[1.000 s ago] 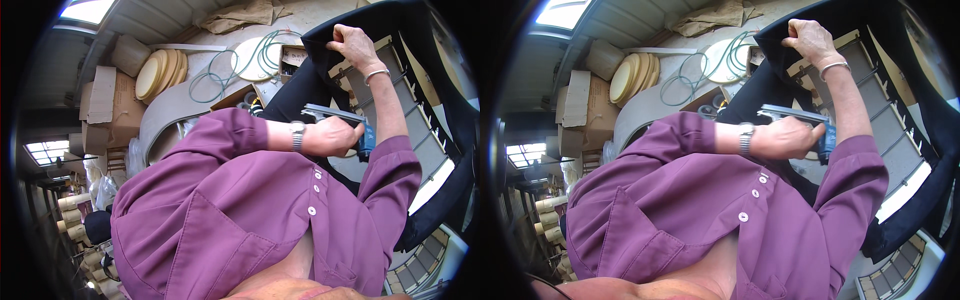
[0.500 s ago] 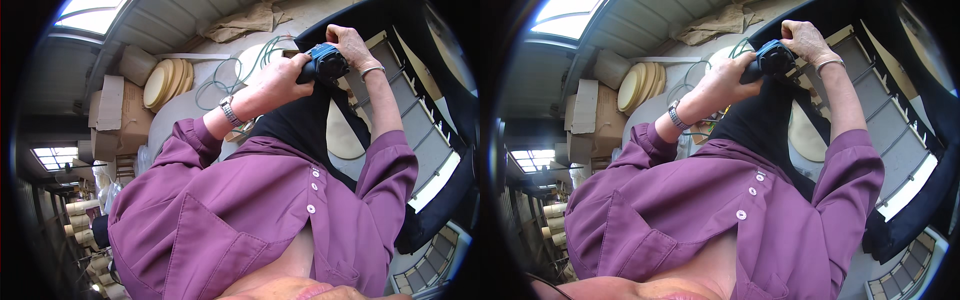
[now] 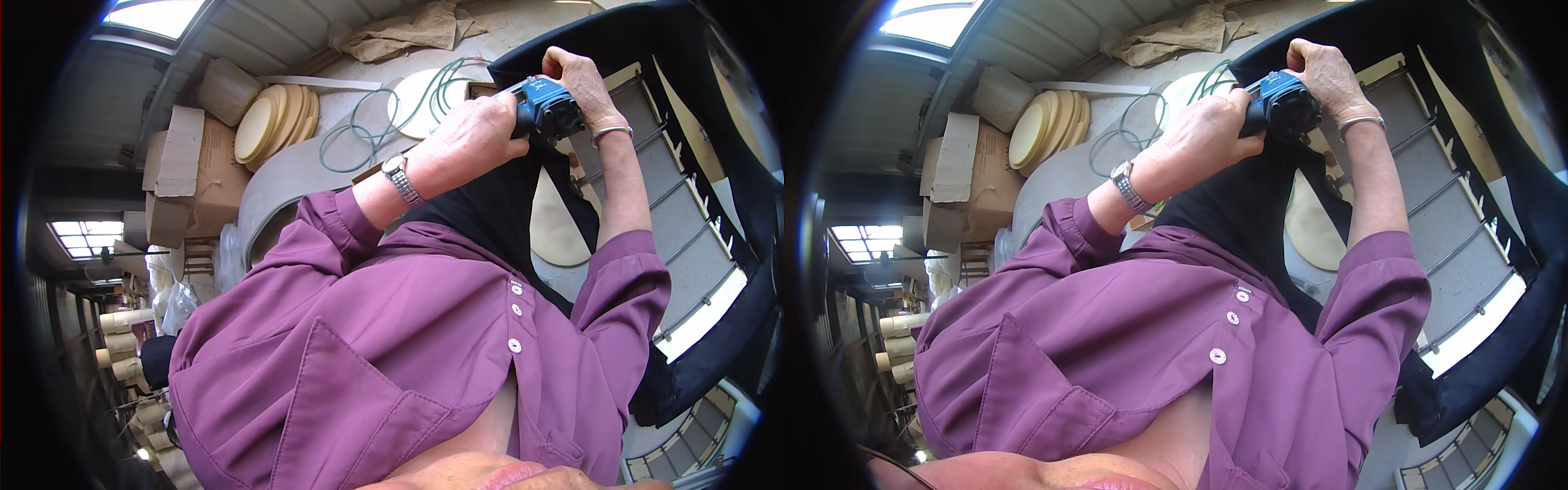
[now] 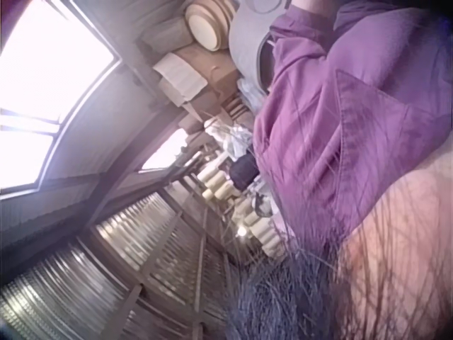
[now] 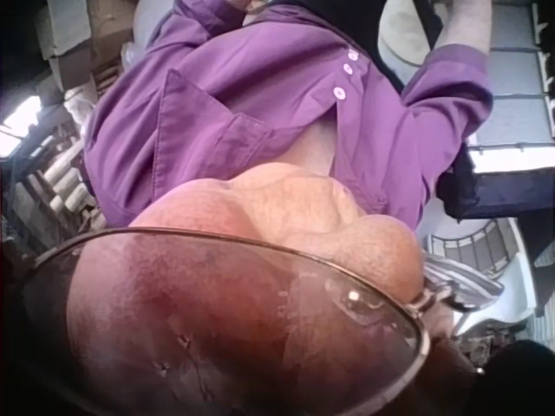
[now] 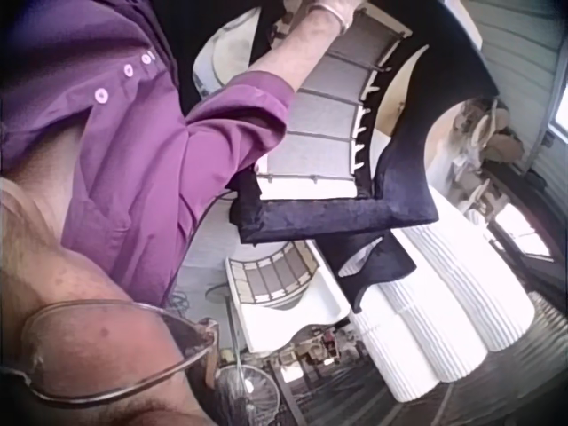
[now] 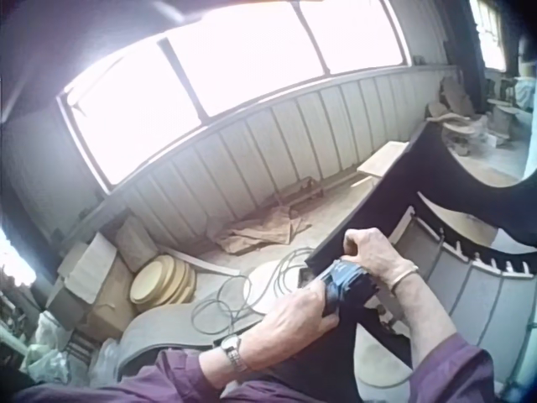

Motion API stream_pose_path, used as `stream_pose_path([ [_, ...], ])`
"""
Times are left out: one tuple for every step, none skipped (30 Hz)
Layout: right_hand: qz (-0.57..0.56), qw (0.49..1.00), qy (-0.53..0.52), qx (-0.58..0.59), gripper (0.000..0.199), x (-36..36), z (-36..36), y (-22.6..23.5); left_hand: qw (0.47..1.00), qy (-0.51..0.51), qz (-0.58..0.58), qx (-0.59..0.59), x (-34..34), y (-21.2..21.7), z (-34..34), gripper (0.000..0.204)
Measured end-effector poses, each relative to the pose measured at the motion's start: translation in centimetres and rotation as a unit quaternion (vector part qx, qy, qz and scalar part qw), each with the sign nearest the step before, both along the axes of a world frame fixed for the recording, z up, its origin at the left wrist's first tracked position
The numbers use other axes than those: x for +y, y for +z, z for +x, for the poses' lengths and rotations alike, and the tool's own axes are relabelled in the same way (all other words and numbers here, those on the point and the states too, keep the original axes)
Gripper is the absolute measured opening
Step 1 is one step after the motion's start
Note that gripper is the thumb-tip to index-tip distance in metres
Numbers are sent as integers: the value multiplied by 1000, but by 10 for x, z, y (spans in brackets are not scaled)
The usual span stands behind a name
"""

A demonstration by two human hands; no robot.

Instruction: Upholstering a chair frame with black fabric using a pneumatic staple gun and trimming excess fabric with scissors.

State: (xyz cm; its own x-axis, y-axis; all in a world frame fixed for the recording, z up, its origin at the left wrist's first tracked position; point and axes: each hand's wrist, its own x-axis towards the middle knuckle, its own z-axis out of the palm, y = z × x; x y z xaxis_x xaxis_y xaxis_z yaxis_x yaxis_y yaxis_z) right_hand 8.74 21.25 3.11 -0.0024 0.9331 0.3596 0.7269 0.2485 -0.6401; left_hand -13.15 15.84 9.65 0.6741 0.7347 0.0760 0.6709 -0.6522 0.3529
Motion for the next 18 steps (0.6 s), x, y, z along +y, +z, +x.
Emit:
stream_pose_path([
  [6,1000,0,7,27,-1,0,0,1000,3,-5,10,0,3,1,39],
  [-34,999,-3,-12,29,1,5,3,1000,6,-11,20,1,3,2,39],
  [-36,999,-2,-11,29,-1,3,2,1000,6,-8,19,1,1,2,38],
  [-30,999,-11,12,29,-3,3,1,1000,7,-9,19,4,0,1,38],
  [-24,999,-20,35,30,-5,3,0,1000,1,3,-6,7,-3,-2,37],
  [-4,997,-17,70,24,-6,3,-3,999,-5,15,-31,9,-4,-5,36],
  [12,995,-26,98,24,-8,7,-11,999,5,-25,-42,6,11,-11,37],
  [27,991,-32,125,24,-11,6,-15,993,15,-73,-86,8,16,-24,33],
  [52,990,-35,128,23,-17,8,-18,979,60,-134,-139,4,22,-37,28],
  [63,986,-42,146,25,-26,4,-22,963,47,-147,-222,4,23,-51,24],
  [74,983,-45,165,27,-36,-6,-25,951,62,-164,-254,3,31,-62,21],
  [48,980,-43,190,33,-47,-15,-28,957,85,-143,-238,5,36,-72,20],
  [60,981,-50,179,41,-52,-26,-37,954,88,-141,-250,8,34,-84,20],
  [62,981,-54,173,46,-60,-37,-40,952,99,-140,-252,8,33,-91,20],
  [63,982,-57,167,51,-65,-49,-42,951,110,-139,-255,8,32,-97,20],
  [82,981,-77,156,50,-67,-57,-47,950,116,-146,-250,9,30,-102,20],
  [79,982,-77,155,50,-66,-59,-50,949,117,-149,-251,8,27,-104,20],
  [101,973,-87,190,47,-64,-60,-52,944,121,-165,-261,6,23,-105,17],
])
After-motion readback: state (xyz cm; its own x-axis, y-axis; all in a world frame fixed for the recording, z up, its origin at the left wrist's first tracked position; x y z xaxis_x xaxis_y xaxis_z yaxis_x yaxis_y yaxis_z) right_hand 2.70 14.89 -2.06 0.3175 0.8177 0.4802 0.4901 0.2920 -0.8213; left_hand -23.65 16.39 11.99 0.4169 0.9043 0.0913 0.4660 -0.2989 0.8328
